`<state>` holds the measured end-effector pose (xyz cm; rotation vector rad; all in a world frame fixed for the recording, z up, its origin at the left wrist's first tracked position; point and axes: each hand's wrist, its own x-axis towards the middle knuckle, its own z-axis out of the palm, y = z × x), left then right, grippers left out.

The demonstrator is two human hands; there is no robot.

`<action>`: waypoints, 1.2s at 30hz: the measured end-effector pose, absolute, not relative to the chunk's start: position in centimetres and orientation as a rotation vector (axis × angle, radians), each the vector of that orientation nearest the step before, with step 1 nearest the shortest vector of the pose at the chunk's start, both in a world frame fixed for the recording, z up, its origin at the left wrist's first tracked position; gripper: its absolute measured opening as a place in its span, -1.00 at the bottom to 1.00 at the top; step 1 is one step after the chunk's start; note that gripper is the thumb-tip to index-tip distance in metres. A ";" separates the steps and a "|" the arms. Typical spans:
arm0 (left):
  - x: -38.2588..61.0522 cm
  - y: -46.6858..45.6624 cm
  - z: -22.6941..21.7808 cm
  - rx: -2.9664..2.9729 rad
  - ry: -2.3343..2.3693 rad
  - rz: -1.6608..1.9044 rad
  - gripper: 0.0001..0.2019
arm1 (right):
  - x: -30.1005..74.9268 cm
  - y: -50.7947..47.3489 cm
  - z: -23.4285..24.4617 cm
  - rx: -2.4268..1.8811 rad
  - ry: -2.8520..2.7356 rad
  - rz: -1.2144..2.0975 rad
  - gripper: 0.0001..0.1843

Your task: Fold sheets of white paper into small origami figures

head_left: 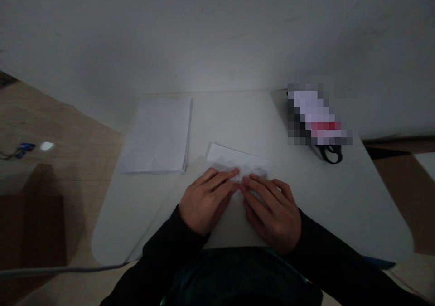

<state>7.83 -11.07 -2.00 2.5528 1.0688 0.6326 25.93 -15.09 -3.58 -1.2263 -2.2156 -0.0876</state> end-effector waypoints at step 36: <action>6.6 -10.5 -1.8 2.598 0.882 0.578 -0.70 | 24.0 -16.3 -3.1 -1.521 -2.035 -0.426 -0.84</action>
